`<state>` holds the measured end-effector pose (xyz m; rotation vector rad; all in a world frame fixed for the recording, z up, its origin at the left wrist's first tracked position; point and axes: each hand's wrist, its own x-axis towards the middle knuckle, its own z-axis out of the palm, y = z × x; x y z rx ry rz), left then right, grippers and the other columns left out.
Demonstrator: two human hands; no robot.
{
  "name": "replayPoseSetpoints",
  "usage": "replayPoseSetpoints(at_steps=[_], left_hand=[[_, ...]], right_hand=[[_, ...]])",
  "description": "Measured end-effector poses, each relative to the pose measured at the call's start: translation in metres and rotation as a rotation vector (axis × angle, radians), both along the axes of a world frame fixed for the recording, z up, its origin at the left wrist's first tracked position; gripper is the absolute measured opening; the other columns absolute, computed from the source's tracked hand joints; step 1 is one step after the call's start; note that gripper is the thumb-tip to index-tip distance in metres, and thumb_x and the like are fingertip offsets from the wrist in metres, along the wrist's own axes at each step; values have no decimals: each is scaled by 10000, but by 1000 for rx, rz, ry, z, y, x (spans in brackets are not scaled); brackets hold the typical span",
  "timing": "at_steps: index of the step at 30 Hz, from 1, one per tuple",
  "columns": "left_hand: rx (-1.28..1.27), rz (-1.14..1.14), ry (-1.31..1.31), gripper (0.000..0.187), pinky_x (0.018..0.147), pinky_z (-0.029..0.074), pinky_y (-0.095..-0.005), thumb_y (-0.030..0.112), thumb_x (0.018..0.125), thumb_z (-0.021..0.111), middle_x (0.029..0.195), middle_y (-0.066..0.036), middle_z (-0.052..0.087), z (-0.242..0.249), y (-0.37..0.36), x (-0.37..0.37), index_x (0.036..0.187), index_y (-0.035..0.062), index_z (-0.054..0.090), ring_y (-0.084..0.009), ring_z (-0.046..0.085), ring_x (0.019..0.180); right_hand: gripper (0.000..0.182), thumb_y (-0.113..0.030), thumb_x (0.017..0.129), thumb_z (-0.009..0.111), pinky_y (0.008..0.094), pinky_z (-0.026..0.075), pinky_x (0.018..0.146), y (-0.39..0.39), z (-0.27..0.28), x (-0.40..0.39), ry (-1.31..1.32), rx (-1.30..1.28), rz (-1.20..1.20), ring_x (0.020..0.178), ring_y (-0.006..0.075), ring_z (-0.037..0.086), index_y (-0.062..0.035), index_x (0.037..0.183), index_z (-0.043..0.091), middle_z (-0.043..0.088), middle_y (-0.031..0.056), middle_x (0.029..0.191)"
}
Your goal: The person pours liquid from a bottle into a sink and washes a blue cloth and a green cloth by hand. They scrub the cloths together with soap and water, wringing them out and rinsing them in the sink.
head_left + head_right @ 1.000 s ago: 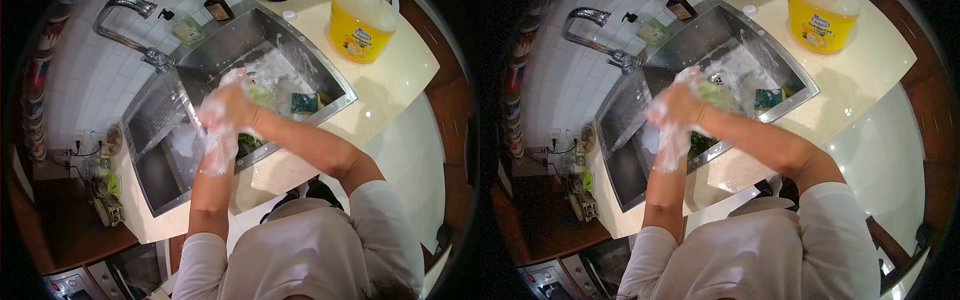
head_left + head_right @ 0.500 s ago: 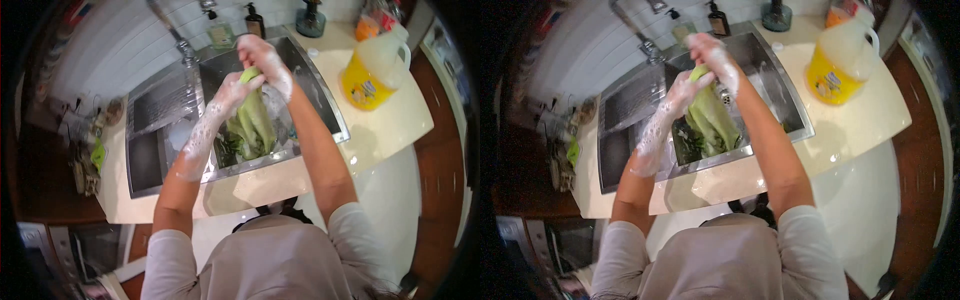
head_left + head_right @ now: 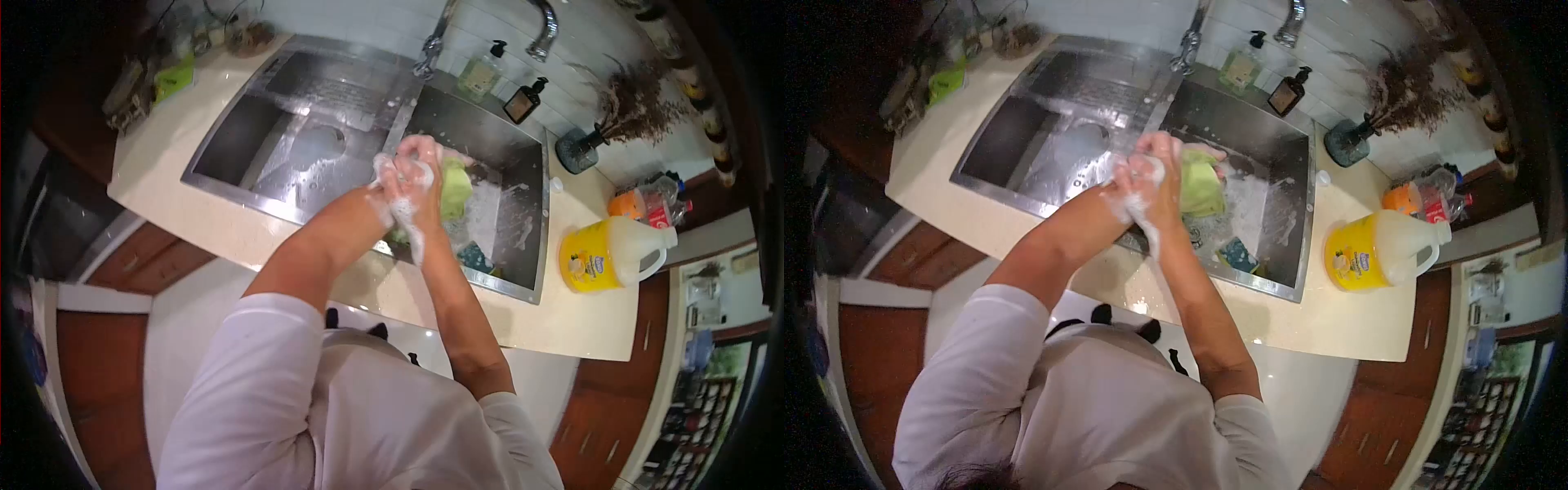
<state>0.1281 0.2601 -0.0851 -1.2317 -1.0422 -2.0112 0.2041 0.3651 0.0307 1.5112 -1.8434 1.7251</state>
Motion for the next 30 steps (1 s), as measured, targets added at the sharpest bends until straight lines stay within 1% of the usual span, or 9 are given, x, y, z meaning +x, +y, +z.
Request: replayPoseSetpoints(at_steps=[5, 10, 13, 18, 20, 21, 23, 26, 30], left_hand=[[359, -188, -419, 287, 719, 466, -258, 239, 775, 543, 1018, -110, 555, -51, 32, -52, 922, -8, 540, -140, 542, 859], [1029, -951, -1219, 292, 408, 329, -191, 107, 848, 488, 589, 61, 364, -26, 12, -91, 578, 137, 378, -56, 326, 489], [583, -480, -1115, 136, 541, 374, -227, 155, 826, 533, 711, 21, 445, -4, 36, -48, 734, 99, 449, -92, 412, 626], [-186, 65, -486, 288, 765, 448, -286, 235, 790, 607, 914, -45, 581, 43, 53, 37, 994, 36, 567, -150, 554, 855], [-87, 116, -694, 344, 768, 456, -305, 244, 787, 616, 914, -53, 585, 119, 47, 92, 1046, 27, 552, -164, 563, 854], [8, 163, -888, 403, 772, 464, -324, 253, 783, 625, 914, -61, 589, 144, 46, 106, 1098, 18, 536, -177, 572, 852], [100, 150, -1200, 393, 778, 469, -349, 257, 793, 618, 941, -85, 587, 164, 25, 58, 1078, -3, 544, -188, 574, 872], [445, -72, -844, 365, 789, 484, -374, 279, 785, 618, 869, -132, 611, 85, -25, 1, 965, -36, 572, -237, 602, 807], [594, -177, -1123, 344, 804, 485, -366, 271, 826, 557, 921, -156, 616, 87, 22, 37, 992, -31, 561, -264, 603, 858]], right_hand=[[181, -181, 782, 595, 261, 411, 453, 7, -113, -194, -184, 158, -353, 481, 128, 499, -31, 680, 602, 550, 22, 568], [214, -153, 781, 584, 307, 365, 433, 9, -48, -84, 5, -38, -377, 439, 127, 431, -56, 590, 594, 533, 7, 539], [343, -171, 819, 569, 301, 302, 413, 15, -14, -57, 391, 65, -294, 464, 97, 357, -24, 518, 492, 467, -13, 516], [222, -206, 770, 622, 272, 381, 494, 72, -49, -178, -374, 200, -112, 517, 104, 476, -60, 610, 568, 560, 4, 612], [220, -223, 797, 592, 252, 442, 643, 81, -48, -173, -842, 132, 361, 730, 112, 565, -8, 842, 598, 606, 43, 814], [296, -250, 848, 537, 241, 441, 736, 87, -41, -162, -40, 287, 185, 836, 116, 574, 19, 965, 569, 608, 58, 883], [366, -246, 856, 502, 278, 427, 848, 116, -50, -163, 217, 274, 331, 966, 159, 552, -5, 1131, 506, 575, 85, 1053], [329, -203, 841, 517, 269, 433, 823, 146, -64, -187, -904, 466, 382, 966, 149, 549, -16, 1111, 532, 590, 83, 1032], [138, -109, 735, 555, 259, 431, 663, 88, -71, -159, -431, 208, -73, 749, 165, 558, -18, 827, 602, 597, 50, 807]])
